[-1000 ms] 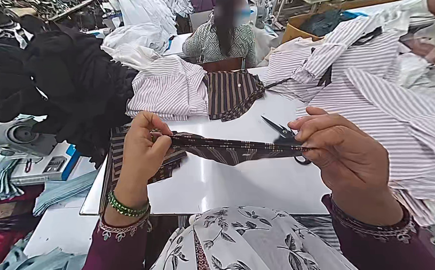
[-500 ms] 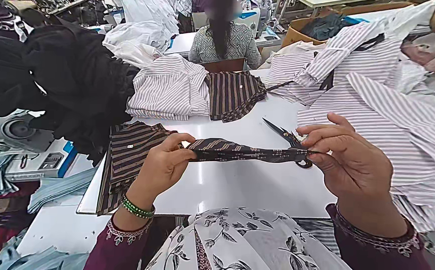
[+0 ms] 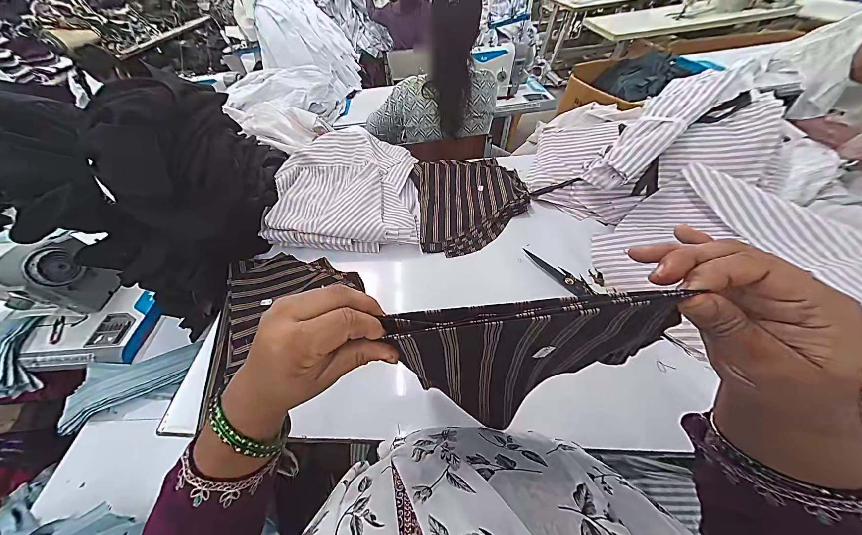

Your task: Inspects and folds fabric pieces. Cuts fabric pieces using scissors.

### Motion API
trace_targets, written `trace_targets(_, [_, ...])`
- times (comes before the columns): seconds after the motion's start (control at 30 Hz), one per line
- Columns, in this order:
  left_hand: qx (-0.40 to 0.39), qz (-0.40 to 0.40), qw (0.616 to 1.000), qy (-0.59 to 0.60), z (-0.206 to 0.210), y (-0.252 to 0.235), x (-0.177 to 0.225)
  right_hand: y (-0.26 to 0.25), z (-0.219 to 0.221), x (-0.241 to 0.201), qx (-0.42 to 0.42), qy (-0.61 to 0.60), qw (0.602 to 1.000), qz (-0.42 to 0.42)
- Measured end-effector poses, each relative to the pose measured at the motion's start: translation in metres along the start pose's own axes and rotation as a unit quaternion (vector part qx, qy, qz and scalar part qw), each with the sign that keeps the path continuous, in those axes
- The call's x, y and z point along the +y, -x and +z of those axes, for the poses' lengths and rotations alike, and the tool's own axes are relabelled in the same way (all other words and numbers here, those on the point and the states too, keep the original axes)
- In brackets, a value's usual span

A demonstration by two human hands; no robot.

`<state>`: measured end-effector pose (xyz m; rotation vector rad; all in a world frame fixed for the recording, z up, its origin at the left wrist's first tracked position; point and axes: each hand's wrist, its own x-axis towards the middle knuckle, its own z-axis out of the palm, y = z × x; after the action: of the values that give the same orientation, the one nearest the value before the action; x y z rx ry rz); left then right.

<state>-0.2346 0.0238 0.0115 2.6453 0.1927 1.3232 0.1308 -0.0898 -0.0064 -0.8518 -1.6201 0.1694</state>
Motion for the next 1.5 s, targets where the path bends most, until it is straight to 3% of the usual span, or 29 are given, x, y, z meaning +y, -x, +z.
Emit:
trace_targets(0.23, [-0.015,0.02,0.999,-0.034,-0.001,0.001,0.007,-0.001,-0.005,0.004,-0.006,0.008,1.0,-0.01])
trace_targets(0.57, [0.081,-0.069,0.986,0.128,0.022,0.01,0.018,0.007,-0.005,0.011,-0.008,-0.026,1.0,0.015])
trace_targets(0.73, [0.074,-0.053,0.993,0.069,0.024,0.011,0.018,0.016,-0.005,0.011,0.003,-0.022,1.0,0.021])
trace_targets(0.87, [0.009,-0.064,0.995,-0.078,0.023,0.009,0.012,0.019,-0.006,0.012,0.002,0.011,1.0,0.017])
trace_targets(1.0, [0.007,-0.063,0.993,-0.104,0.011,0.0,0.017,0.013,-0.014,-0.026,-0.019,0.057,0.998,-0.026])
trace_targets(1.07, [-0.001,-0.101,0.991,-0.088,-0.001,-0.008,0.015,-0.002,-0.016,-0.028,-0.036,0.061,0.997,-0.025])
trace_targets(1.17, [-0.062,-0.231,0.969,-0.068,0.012,-0.025,-0.027,-0.034,-0.003,0.041,-0.049,0.042,0.998,0.018])
trace_targets(1.23, [-0.059,-0.298,0.951,-0.051,0.023,-0.043,-0.064,-0.057,0.011,0.078,-0.021,0.032,0.999,0.036])
trace_targets(1.3, [-0.007,-0.252,0.964,-0.082,0.015,-0.057,-0.087,-0.075,0.025,0.088,0.018,0.032,0.999,0.001])
trace_targets(1.4, [0.038,-0.094,0.983,-0.155,-0.017,-0.066,-0.09,-0.082,0.037,0.079,0.053,0.101,0.987,-0.11])
trace_targets(1.5, [-0.017,-0.097,0.976,-0.192,-0.019,-0.035,-0.089,-0.048,0.05,0.091,-0.016,0.187,0.975,-0.122])
